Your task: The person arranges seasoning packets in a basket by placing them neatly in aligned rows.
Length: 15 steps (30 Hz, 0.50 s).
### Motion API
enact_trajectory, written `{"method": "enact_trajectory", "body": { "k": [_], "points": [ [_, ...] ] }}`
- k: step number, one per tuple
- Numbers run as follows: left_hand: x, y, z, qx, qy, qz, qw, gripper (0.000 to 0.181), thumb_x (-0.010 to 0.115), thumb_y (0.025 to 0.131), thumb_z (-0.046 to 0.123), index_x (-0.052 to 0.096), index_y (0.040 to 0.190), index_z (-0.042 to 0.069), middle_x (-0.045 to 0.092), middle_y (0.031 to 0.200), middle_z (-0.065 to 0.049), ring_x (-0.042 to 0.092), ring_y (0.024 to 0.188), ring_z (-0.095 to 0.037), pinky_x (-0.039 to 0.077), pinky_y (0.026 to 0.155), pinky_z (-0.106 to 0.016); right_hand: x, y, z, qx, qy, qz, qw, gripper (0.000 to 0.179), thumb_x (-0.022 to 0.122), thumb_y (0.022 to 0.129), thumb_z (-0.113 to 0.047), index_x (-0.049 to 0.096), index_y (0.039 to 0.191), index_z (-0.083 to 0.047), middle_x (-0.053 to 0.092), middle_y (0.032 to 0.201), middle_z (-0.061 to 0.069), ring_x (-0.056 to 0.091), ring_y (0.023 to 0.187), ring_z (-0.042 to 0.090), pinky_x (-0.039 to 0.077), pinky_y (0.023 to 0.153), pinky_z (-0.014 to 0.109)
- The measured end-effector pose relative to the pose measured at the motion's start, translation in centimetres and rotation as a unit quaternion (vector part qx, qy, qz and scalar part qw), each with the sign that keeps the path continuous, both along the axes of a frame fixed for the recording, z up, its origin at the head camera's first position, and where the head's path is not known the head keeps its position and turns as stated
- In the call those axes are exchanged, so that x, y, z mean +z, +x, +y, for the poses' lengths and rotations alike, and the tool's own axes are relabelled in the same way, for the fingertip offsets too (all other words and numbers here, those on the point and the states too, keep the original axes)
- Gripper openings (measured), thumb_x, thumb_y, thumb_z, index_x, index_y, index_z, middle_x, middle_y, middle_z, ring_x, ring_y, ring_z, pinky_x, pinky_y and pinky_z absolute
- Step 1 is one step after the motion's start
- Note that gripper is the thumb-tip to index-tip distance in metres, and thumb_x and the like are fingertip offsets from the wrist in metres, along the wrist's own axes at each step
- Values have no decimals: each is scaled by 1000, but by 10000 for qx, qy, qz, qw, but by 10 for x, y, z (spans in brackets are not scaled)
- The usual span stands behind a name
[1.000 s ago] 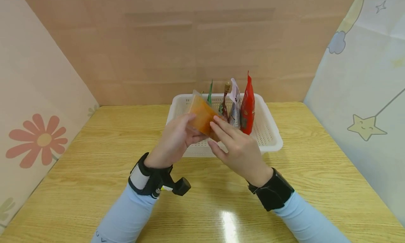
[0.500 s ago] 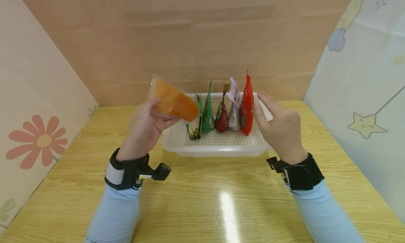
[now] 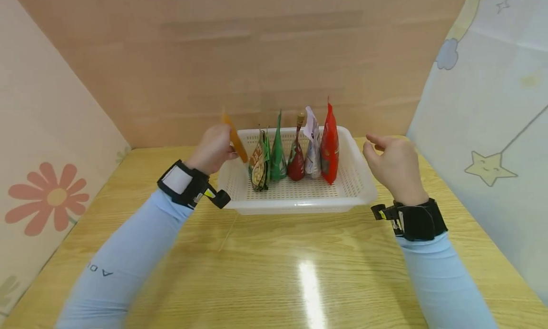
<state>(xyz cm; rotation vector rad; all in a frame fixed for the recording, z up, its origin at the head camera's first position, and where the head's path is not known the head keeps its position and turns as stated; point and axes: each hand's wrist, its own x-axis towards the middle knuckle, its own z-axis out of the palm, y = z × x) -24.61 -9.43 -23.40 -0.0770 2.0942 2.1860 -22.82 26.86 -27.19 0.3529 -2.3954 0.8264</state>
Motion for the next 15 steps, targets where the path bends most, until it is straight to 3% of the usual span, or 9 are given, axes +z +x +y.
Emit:
{"method": "enact_trajectory", "body": {
  "k": [1,2,4,6,8,9,12,15],
  "points": [
    [-2,-5,-1,-45,-28,-40,10000,26,27,107,14,43,120,-3,40,130,-20,46,117,-38,43,101,-50,-1,-1,2,15,-21,-240,9997,32,54,95,-13,71,113,7,71,99,24,68,83,42,27,35,27],
    [-19,-24,-8,-270,106,162,9994,24,36,106,15,45,120,-2,43,128,-17,47,116,-32,44,99,-44,-1,-1,4,15,-15,-492,9988,33,53,95,-14,70,115,7,69,108,25,68,85,42,34,39,29],
    [-39,-48,-13,-386,-30,88,9992,35,37,107,20,43,136,3,42,133,-15,44,122,-30,42,101,-48,-1,-2,8,17,9,-1093,9940,38,52,98,-19,68,120,7,67,114,24,67,90,42,48,51,35],
    [-51,-59,-11,-470,-232,-32,9986,47,36,108,26,29,153,14,35,148,-13,35,135,-33,36,105,-58,-2,-4,12,34,37,-1751,9845,43,51,99,-25,64,126,5,64,122,24,65,99,42,53,68,45],
    [-59,-67,-7,-404,-487,-194,9978,53,33,109,28,17,158,21,23,157,-11,23,142,-35,31,105,-65,-3,-6,14,72,56,-2320,9727,47,50,101,-31,61,131,3,61,128,24,60,110,44,51,81,52],
    [-46,-55,3,-247,-713,-523,9958,54,23,109,27,5,160,23,10,162,-11,10,146,-41,20,103,-76,-4,-7,15,106,64,-2528,9675,49,50,101,-33,60,132,3,59,131,25,58,113,44,50,83,53],
    [-23,-30,18,-195,-646,-894,9937,56,20,107,14,0,160,19,-5,164,-10,-6,147,-41,10,101,-80,-6,-11,16,213,149,-2850,9582,51,50,101,-35,58,134,3,56,134,26,54,118,45,49,85,53],
    [-14,-23,23,-140,-268,-1145,9930,64,22,102,0,4,160,18,-5,165,-7,-9,148,-35,6,104,-78,-7,-13,17,252,213,-2980,9540,52,50,102,-35,57,135,3,54,137,27,53,118,45,48,84,51]
  ]
}}
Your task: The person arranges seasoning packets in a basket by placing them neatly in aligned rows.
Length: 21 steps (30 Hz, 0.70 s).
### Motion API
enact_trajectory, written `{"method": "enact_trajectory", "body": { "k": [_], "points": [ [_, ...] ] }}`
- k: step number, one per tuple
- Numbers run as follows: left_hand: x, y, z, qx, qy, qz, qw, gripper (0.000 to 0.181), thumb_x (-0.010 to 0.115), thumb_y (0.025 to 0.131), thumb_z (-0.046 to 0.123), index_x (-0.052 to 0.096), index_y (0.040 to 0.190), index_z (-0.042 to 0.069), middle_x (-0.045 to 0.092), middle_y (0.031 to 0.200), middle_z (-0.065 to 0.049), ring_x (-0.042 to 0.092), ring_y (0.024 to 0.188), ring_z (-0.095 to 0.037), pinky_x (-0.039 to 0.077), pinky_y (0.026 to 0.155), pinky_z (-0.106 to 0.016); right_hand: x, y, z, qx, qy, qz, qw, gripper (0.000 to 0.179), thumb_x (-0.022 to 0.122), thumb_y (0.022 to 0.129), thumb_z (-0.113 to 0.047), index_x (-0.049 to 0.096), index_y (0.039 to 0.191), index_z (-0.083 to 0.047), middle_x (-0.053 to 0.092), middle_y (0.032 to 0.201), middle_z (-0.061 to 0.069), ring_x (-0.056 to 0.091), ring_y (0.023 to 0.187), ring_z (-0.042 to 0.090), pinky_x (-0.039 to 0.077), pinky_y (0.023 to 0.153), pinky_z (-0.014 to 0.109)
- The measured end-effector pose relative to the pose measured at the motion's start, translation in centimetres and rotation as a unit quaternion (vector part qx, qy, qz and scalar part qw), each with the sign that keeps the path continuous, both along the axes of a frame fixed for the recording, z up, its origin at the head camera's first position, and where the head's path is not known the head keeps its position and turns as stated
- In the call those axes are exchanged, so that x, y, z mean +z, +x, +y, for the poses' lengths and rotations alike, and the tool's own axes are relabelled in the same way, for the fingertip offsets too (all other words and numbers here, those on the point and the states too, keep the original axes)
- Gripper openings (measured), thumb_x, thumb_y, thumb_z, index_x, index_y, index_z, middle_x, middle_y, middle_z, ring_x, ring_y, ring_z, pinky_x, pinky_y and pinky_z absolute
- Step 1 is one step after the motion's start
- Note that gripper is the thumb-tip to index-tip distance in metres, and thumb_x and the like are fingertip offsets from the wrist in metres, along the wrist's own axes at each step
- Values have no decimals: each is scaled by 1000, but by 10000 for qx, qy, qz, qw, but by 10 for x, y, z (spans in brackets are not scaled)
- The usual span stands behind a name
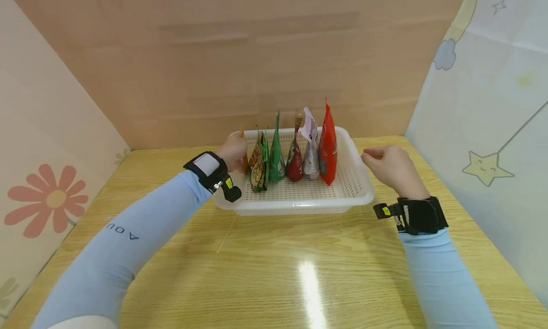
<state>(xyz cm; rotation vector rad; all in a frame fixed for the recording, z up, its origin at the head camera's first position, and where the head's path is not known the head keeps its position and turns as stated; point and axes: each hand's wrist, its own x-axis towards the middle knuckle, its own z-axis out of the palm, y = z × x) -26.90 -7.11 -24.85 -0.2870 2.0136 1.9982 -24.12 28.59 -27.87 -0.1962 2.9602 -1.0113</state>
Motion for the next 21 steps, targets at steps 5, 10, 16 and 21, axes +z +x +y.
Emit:
{"method": "enact_trajectory", "body": {
  "k": [5,10,16,21],
  "points": [
    [-10,-15,-3,-38,316,-148,9994,81,24,92,-16,6,161,22,-5,165,-4,-11,148,-33,5,104,-77,-3,-2,3,13,-9,-194,9998,53,48,102,-37,56,137,2,51,139,27,51,121,44,47,87,54],
    [-17,-20,-8,-234,34,-33,9997,85,24,90,-21,5,160,24,-1,165,-6,-6,148,-35,11,103,-78,-4,-5,4,47,-28,-249,9997,54,47,102,-37,55,138,2,51,140,27,52,118,42,47,86,52],
    [-17,-19,-16,-332,-521,-174,9979,73,28,97,-10,3,160,16,5,164,-12,3,147,-41,14,107,-72,-5,-6,4,153,-26,-407,9990,57,45,103,-40,52,141,2,48,142,28,50,120,45,46,90,58],
    [-10,-10,-23,-387,-1259,-141,9912,81,43,98,4,-9,159,14,2,164,-16,15,145,-44,27,113,-54,-5,-6,5,117,3,-415,9991,56,46,103,-40,52,141,1,49,141,28,53,107,40,48,76,47]
  ]
}}
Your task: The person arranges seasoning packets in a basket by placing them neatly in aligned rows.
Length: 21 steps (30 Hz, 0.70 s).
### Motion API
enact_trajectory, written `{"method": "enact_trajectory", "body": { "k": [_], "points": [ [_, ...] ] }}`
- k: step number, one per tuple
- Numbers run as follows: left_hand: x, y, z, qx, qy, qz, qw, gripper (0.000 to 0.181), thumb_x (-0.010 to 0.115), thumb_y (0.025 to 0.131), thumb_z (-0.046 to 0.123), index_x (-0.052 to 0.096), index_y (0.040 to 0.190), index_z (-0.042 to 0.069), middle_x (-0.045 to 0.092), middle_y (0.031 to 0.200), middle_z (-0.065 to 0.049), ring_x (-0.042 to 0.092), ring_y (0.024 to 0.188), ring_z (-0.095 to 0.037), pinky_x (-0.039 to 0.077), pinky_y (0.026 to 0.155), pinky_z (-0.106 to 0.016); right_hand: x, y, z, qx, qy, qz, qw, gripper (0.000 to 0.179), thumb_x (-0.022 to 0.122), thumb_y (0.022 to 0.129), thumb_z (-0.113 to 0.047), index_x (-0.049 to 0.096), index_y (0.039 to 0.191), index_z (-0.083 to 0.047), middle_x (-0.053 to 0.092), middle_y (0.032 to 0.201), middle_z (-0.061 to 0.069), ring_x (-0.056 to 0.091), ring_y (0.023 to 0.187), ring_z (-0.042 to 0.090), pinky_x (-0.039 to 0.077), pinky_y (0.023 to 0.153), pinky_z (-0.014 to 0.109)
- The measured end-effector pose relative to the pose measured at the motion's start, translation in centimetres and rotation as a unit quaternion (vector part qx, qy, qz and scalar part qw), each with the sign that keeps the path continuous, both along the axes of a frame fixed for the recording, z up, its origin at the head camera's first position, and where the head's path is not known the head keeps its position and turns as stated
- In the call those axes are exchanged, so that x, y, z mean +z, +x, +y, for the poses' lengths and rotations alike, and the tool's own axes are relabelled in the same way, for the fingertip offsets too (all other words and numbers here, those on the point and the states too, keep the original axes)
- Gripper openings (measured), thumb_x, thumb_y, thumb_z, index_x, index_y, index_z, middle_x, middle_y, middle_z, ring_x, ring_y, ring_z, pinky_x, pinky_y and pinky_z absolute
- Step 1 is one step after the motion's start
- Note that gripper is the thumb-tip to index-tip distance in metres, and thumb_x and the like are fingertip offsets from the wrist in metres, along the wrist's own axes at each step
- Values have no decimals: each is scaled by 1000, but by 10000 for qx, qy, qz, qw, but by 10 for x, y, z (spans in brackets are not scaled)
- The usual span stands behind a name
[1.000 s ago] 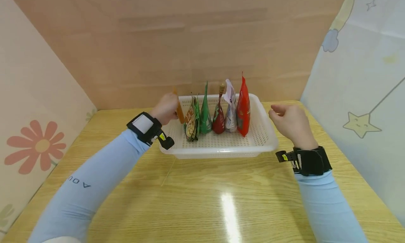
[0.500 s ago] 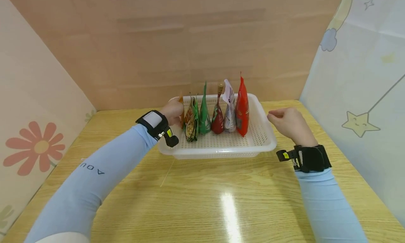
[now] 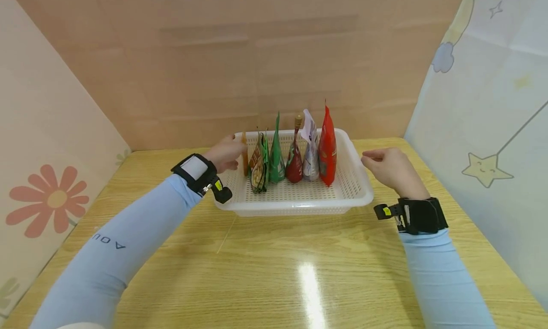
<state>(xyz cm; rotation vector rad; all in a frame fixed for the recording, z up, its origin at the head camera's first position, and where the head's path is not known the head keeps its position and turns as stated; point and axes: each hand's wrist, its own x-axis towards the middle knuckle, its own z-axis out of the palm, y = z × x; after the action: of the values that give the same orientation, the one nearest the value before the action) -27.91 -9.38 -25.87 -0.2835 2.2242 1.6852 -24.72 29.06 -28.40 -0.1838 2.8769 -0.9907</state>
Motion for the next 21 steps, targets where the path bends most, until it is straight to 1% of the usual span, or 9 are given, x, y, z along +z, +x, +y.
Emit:
{"method": "enact_trajectory", "body": {
  "k": [3,9,10,12,13,15,16,19,21],
  "points": [
    [4,4,0,-123,-332,195,9992,84,50,98,9,-8,158,12,5,164,-17,20,144,-44,30,112,-53,0,-1,1,-38,27,50,10000,55,46,103,-39,53,140,0,51,139,28,52,100,36,43,70,39],
    [5,3,5,-300,-587,449,9968,84,52,101,18,-9,158,10,-1,164,-14,21,146,-35,30,113,-53,0,-2,4,-15,34,-21,10000,57,46,103,-42,52,141,0,48,141,28,52,109,41,47,81,48],
    [5,2,5,-308,-682,514,9959,83,51,102,18,-9,158,9,3,164,-15,35,139,-33,36,110,-49,-1,-2,4,-17,41,-13,10000,57,46,103,-42,52,141,0,49,141,28,52,109,40,47,80,47],
    [4,-1,5,-294,-880,686,9933,80,48,102,14,-10,157,7,18,159,-21,59,107,-24,49,92,-39,-1,-2,4,-35,35,1,10000,56,46,103,-42,53,141,0,50,140,28,53,105,38,46,77,44],
    [4,-3,5,-271,-939,760,9923,79,46,101,10,-10,157,6,21,156,-23,60,85,-19,51,82,-35,-2,-2,4,-48,6,-1,10000,56,46,103,-41,53,141,0,53,136,27,53,99,37,45,72,41],
    [4,-7,1,-129,-1024,897,9906,80,45,98,1,-10,156,3,26,152,-25,44,57,-13,49,68,-30,-2,-2,3,-88,-44,6,10000,55,48,102,-40,53,141,-1,60,124,25,52,86,33,42,63,37],
    [3,-9,-1,-29,-994,943,9906,81,44,95,-3,-10,156,2,27,150,-26,34,51,-12,48,64,-29,-3,-2,2,-100,-55,25,9999,55,48,102,-40,53,140,-1,61,120,24,51,82,31,40,59,35],
    [4,-14,-8,201,-777,898,9927,86,47,91,-10,-10,156,2,15,156,-27,46,57,-15,57,78,-35,-3,-2,2,-124,-99,1,9999,55,48,102,-40,53,141,-1,62,109,22,45,69,27,34,51,33],
    [5,-15,-12,291,-779,868,9927,87,50,91,-9,-8,156,2,19,155,-28,53,64,-20,57,83,-41,-2,-1,2,-103,-85,18,9999,56,47,102,-41,53,140,0,63,113,21,46,69,26,35,51,32]
  ]
}}
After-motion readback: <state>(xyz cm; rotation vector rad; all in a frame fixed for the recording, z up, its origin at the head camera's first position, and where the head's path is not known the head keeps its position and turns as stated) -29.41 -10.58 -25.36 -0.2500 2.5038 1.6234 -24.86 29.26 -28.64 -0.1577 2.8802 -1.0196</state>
